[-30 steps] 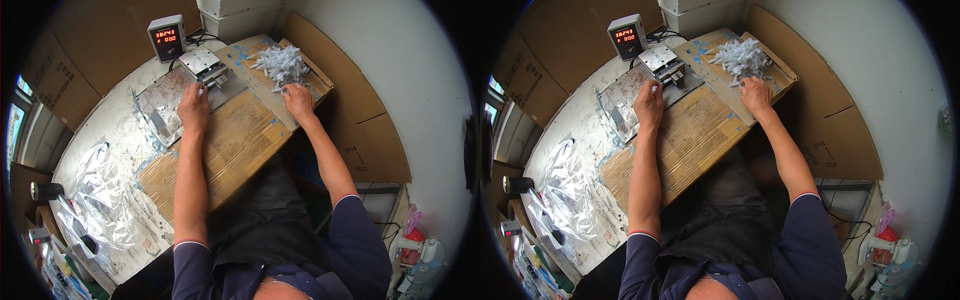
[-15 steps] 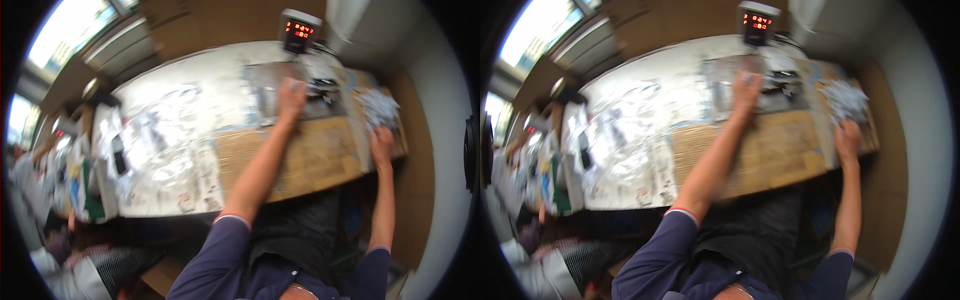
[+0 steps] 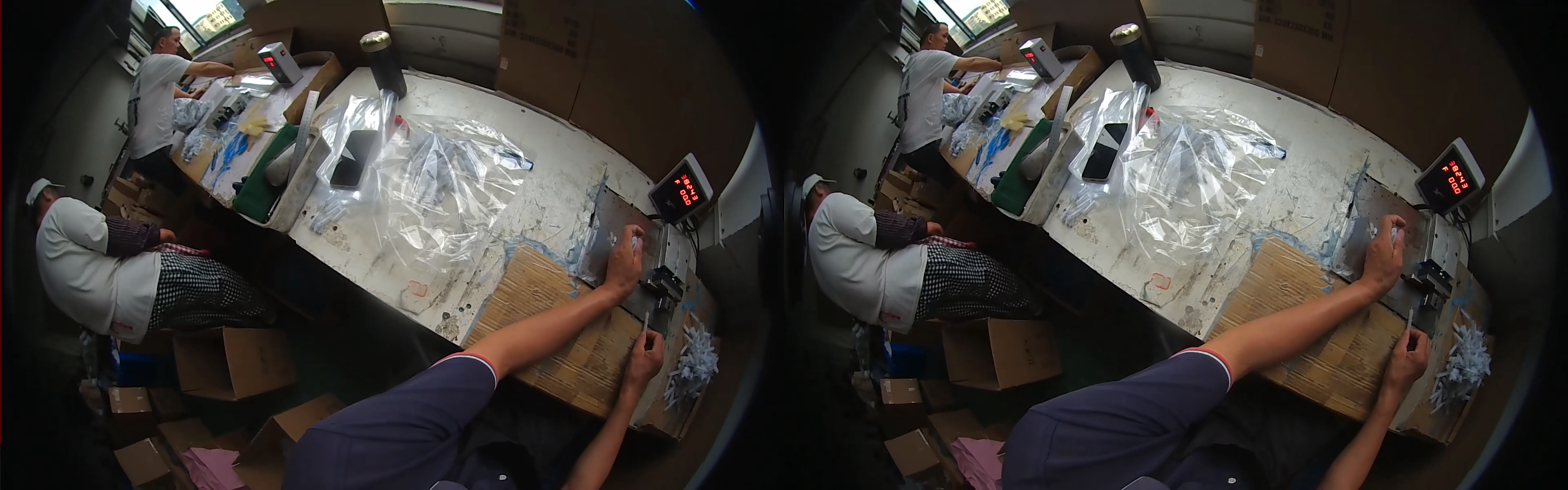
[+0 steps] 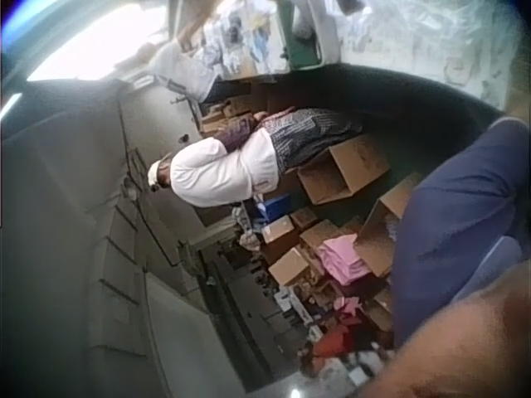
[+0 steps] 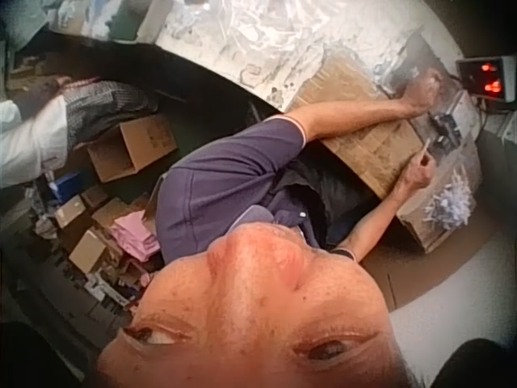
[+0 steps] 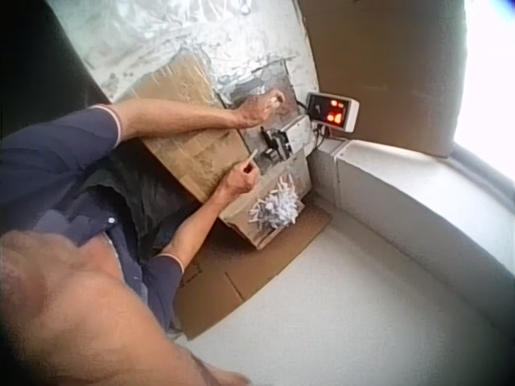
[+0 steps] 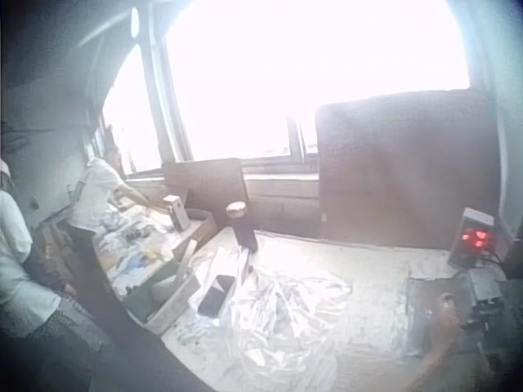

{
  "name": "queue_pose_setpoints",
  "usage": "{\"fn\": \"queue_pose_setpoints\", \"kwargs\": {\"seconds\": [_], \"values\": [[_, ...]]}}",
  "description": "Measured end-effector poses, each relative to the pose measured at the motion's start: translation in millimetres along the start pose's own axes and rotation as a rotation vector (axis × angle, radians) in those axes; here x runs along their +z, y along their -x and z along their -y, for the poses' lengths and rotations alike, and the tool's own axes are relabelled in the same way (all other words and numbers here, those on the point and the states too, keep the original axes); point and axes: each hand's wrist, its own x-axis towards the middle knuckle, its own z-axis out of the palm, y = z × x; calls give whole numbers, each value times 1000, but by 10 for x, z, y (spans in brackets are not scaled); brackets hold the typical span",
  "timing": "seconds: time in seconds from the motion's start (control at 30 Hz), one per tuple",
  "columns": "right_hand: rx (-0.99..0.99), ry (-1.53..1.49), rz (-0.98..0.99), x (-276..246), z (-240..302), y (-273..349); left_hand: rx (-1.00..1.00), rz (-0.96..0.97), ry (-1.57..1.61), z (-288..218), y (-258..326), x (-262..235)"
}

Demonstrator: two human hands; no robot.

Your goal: The person is using a small machine to assemble or press small white plastic components at a workstation.

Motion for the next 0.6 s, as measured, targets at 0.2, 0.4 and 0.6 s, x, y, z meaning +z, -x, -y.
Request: {"fn": "queue_pose_setpoints", "kwargs": {"seconds": [0.2,0.4,0.6], "values": [[-3,11,-20,14,15,-14,-31,32,51,30,14,-11],[-21,32,-11,24,-62,11,-20,57,54,-7,12,14],[-11,72,-33,50,-57,28,-48,95,49,-22,28,-20]]}}
